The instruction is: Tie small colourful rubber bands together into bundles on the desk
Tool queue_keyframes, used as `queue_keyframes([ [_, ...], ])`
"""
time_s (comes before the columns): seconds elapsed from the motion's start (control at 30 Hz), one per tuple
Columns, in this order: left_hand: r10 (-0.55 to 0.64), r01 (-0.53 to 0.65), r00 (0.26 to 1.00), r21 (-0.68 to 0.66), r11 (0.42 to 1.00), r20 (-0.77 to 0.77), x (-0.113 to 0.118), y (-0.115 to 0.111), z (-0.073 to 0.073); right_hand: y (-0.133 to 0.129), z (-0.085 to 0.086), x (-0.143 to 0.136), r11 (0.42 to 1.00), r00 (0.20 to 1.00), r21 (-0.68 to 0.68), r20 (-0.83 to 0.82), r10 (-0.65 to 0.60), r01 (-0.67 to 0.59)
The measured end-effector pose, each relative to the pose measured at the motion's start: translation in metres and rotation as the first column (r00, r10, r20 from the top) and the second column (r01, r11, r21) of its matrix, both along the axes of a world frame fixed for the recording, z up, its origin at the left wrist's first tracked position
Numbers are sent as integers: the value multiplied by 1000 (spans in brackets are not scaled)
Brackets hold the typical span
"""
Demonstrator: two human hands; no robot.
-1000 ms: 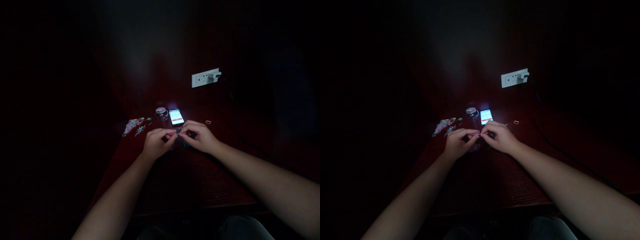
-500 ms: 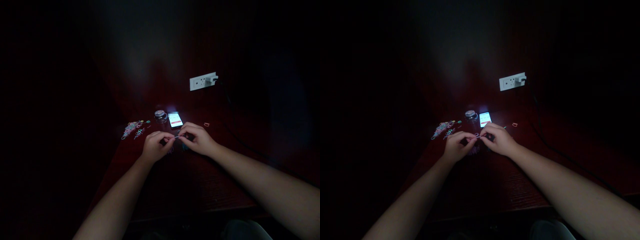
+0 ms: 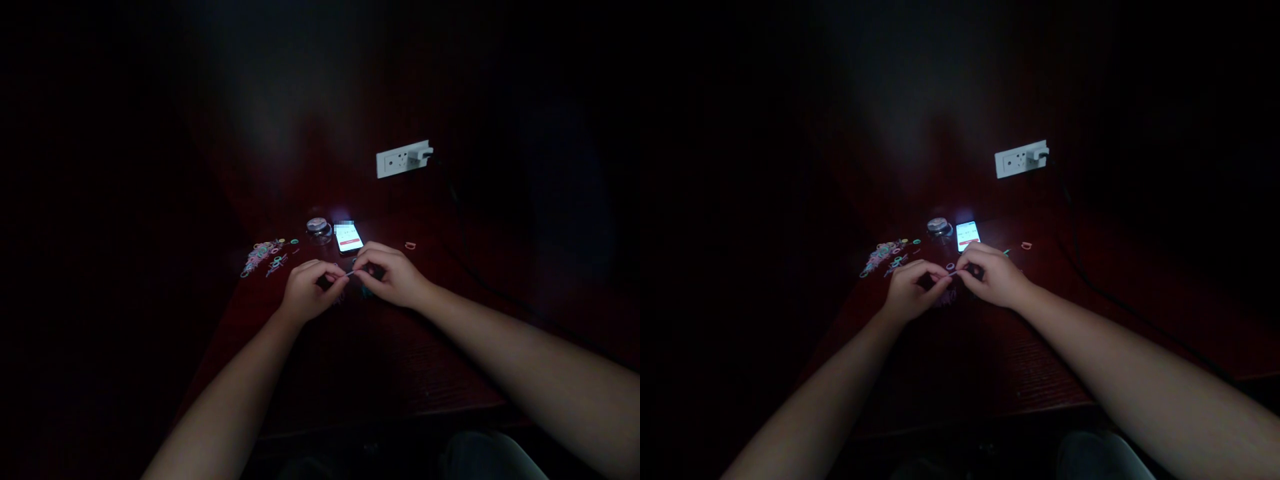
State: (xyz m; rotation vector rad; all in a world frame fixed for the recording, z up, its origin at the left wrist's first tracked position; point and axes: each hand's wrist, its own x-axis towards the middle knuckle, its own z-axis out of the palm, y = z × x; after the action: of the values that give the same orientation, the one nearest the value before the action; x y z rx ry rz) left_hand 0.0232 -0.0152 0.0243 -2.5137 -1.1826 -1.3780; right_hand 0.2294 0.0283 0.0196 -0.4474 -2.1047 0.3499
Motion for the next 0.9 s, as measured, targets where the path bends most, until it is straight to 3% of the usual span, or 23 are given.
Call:
queue_keyframes([
  [0.5,29,-28,999,16,999,-16,-2,3,-3,0,1,1,1000,1000,-10,22,6,-6],
  [0.9,-21,21,1000,-2,1000,-17,-2,4,-2,-2,5,0,1000,998,-12,52,26,-25],
])
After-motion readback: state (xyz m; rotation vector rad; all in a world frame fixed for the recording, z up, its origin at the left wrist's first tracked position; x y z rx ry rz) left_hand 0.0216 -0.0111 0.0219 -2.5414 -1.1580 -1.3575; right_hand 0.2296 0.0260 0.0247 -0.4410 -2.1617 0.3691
